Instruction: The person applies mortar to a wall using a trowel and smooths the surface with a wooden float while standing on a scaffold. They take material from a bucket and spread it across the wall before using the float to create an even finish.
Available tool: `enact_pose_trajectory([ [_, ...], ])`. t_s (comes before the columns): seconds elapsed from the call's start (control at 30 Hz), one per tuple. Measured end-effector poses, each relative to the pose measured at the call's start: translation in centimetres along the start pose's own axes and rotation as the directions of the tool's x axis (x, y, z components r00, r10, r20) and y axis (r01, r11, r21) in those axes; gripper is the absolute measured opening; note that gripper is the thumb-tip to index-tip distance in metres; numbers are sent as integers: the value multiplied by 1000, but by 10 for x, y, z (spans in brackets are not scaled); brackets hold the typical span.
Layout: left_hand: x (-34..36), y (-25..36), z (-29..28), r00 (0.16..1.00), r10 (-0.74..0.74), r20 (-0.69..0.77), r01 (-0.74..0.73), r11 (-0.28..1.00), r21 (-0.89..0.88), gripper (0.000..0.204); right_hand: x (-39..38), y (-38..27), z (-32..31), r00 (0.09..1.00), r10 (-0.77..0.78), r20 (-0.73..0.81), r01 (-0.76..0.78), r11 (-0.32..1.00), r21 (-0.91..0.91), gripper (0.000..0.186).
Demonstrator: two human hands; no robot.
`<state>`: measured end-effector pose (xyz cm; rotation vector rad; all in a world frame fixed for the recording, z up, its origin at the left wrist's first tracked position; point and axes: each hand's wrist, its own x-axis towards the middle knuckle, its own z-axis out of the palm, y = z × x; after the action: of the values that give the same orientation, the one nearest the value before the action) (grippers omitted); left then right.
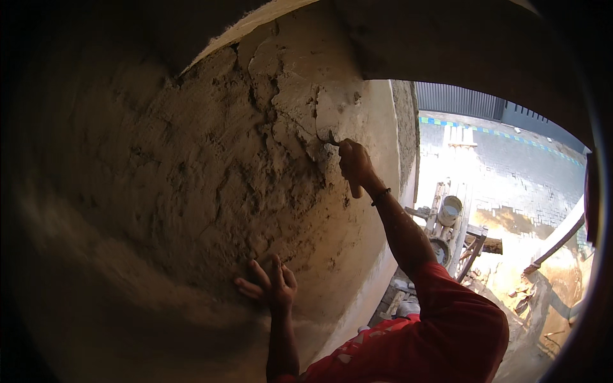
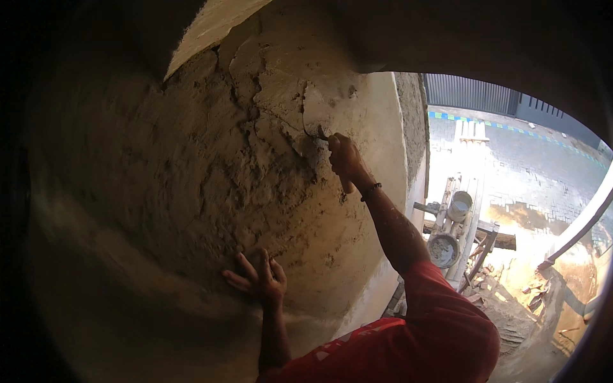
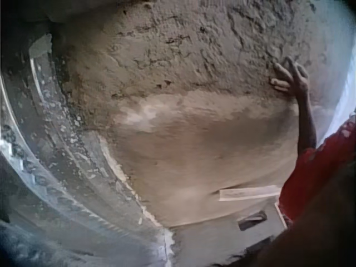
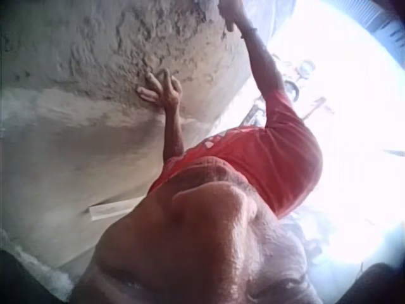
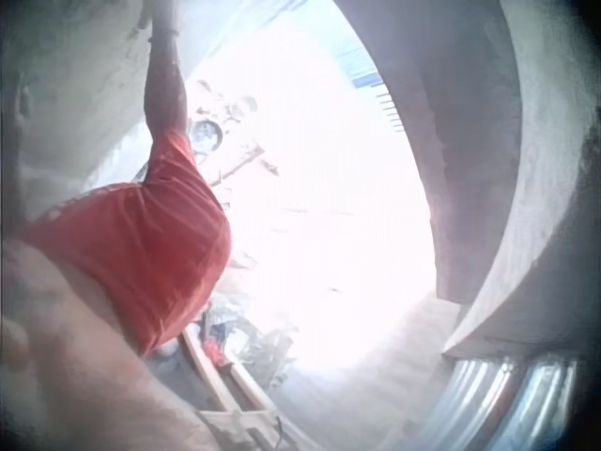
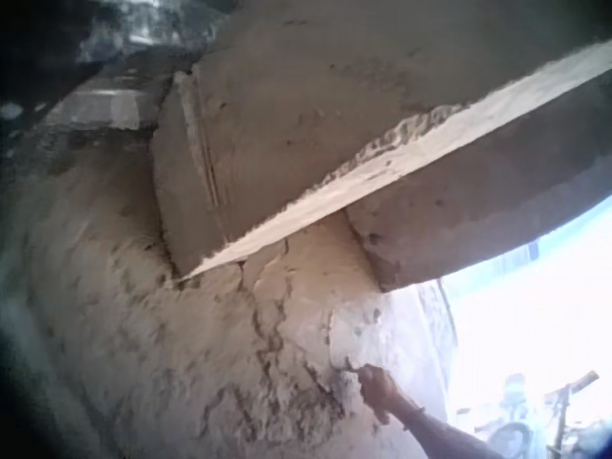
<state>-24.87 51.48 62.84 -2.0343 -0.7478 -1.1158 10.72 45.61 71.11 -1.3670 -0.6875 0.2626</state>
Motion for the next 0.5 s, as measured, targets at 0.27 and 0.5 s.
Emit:
enact_pose_trajectory([
  [0.27, 2, 1, 0, 999, 28, -20, -28, 999, 32, 46, -73, 117, 5, 887, 461, 35, -423, 777, 466, 33],
  [0.5, 0, -1, 3, 999, 45, -11, -44, 995, 85, 44, -88, 3, 58, 956, 254, 147, -277, 618, 735, 32],
])
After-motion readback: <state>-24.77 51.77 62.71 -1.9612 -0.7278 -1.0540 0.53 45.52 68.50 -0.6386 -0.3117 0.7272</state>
